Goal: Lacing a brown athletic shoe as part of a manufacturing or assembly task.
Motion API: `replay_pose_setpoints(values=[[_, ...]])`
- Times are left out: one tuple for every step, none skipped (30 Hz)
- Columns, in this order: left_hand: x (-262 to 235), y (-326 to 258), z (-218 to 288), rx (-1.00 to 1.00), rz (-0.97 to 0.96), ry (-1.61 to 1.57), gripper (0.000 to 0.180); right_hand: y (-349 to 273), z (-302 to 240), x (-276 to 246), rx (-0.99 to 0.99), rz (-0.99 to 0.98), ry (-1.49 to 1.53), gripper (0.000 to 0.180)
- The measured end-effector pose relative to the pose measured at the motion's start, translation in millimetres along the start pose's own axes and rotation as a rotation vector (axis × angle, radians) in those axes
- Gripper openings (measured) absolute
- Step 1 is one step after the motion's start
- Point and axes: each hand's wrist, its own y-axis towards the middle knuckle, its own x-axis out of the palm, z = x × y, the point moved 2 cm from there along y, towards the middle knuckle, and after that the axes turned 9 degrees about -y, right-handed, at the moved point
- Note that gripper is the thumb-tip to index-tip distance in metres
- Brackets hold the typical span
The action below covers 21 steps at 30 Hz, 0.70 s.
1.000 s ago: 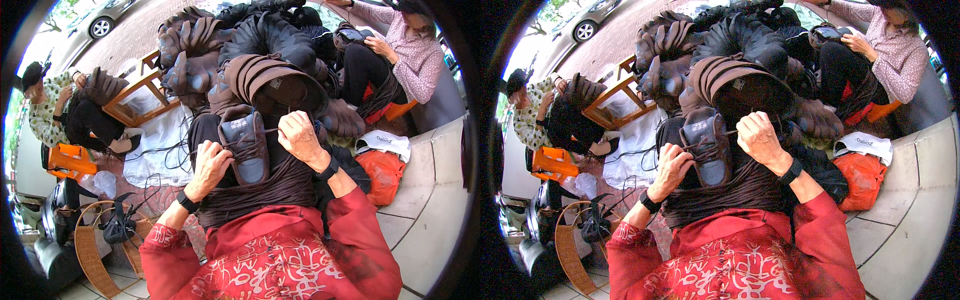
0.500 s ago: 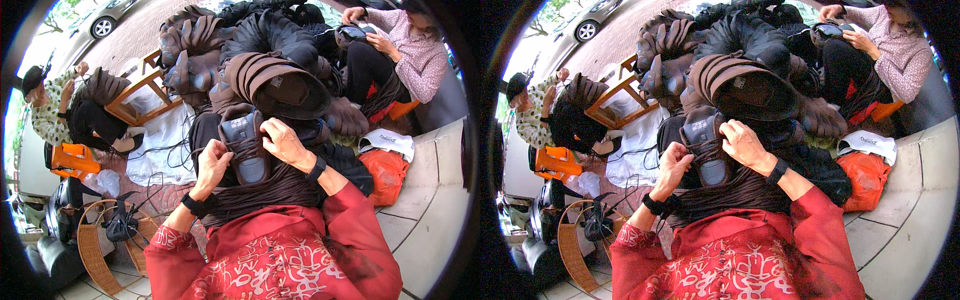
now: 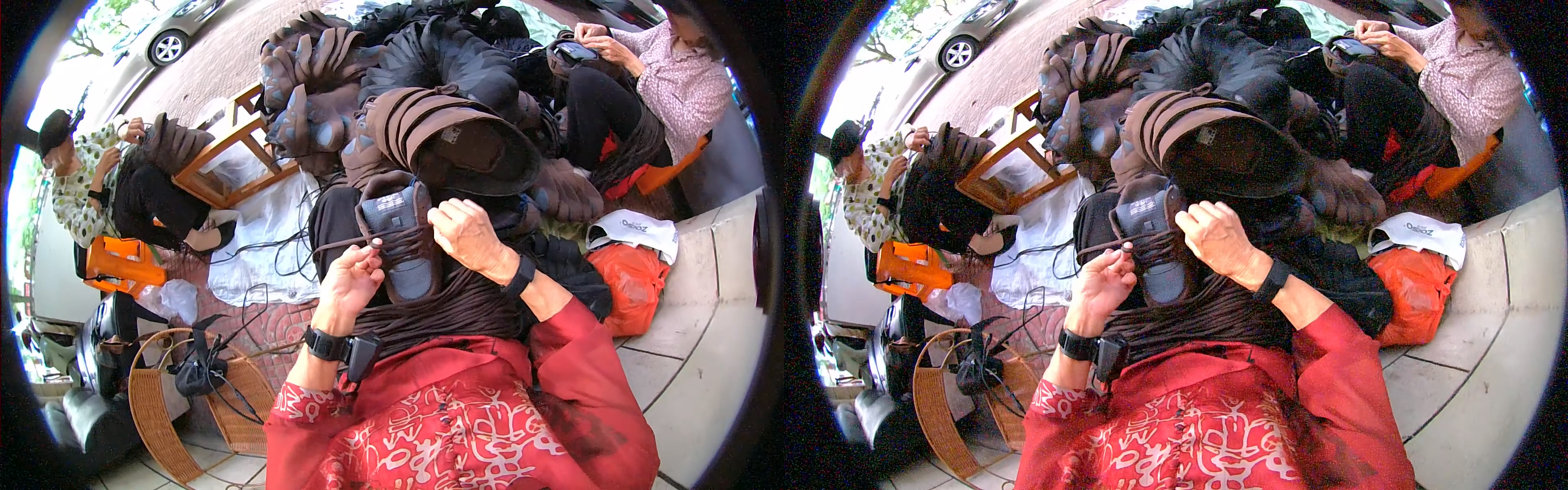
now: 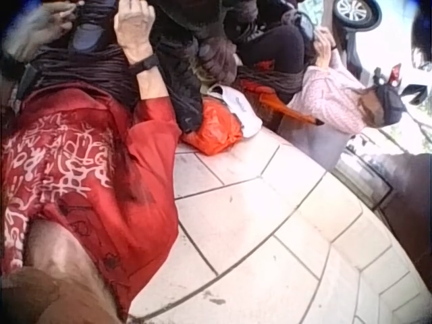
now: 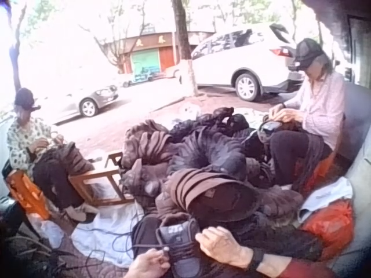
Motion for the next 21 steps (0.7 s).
replay_pose_setpoints(values=[[0, -2, -2, 0.000, 0.001, -0.001, 0.016, 4, 3, -8, -0.002, 0.001, -0.050, 0.014], [0, -5, -2, 0.057, 0.017, 0.045, 0.014, 8, 7, -12, -0.004, 0.002, -0.100, 0.014], [-1, -7, -2, 0.114, 0.033, 0.092, 0.012, 10, 11, -13, -0.007, 0.066, -0.107, 0.014], [-4, -9, 0, 0.114, 0.032, 0.093, 0.012, 12, 12, -13, -0.007, 0.068, -0.108, 0.014], [-8, -13, 6, 0.157, 0.050, 0.220, 0.009, 13, 13, -12, 0.020, 0.071, -0.030, 0.013], [-10, -15, 11, 0.199, 0.068, 0.346, 0.008, 14, 14, -11, 0.047, 0.075, 0.048, 0.013], [-7, -17, 14, 0.228, 0.050, 0.371, 0.008, 12, 15, -8, 0.153, 0.008, 0.244, 0.012], [-6, -17, 14, 0.230, 0.049, 0.370, 0.008, 11, 14, -8, 0.150, 0.008, 0.244, 0.012], [-4, -18, 14, 0.241, 0.036, 0.400, 0.008, 9, 14, -5, 0.261, -0.100, 0.465, 0.012], [-2, -18, 14, 0.252, 0.023, 0.430, 0.008, 9, 13, -5, 0.370, -0.210, 0.686, 0.013], [-3, -17, 15, 0.253, 0.022, 0.430, 0.008, 12, 10, -9, 0.398, -0.328, 0.807, 0.016], [-4, -17, 17, 0.335, -0.003, 0.505, 0.008, 16, 9, -8, 0.398, -0.328, 0.806, 0.016], [0, -19, 18, 0.412, -0.030, 0.582, 0.008, 18, 8, -4, 0.447, -0.364, 0.976, 0.015], [8, -19, 22, 0.553, -0.151, 0.709, 0.012, 20, 6, -1, 0.496, -0.399, 1.146, 0.015], [14, -18, 22, 0.692, -0.092, 0.984, 0.017, 19, 6, 3, 0.596, -0.401, 1.248, 0.013], [33, -20, 20, 0.827, -0.034, 1.256, 0.022, 18, 10, 2, 0.604, -0.398, 1.240, 0.013], [37, -16, 24, 0.831, -0.033, 1.255, 0.022, 20, 12, 1, 0.671, -0.345, 1.406, 0.012], [44, -14, 26, 0.995, -0.138, 1.581, 0.026, 21, 14, 0, 0.737, -0.288, 1.571, 0.012], [50, -11, 26, 1.149, -0.256, 1.909, 0.031, 22, 20, -2, 0.798, -0.214, 1.622, 0.012], [51, -9, 30, 1.148, -0.257, 1.908, 0.031, 21, 26, -6, 0.784, -0.187, 1.666, 0.012], [52, -7, 34, 1.089, -0.324, 1.960, 0.032, 17, 30, -2, 0.768, -0.231, 1.634, 0.012]])
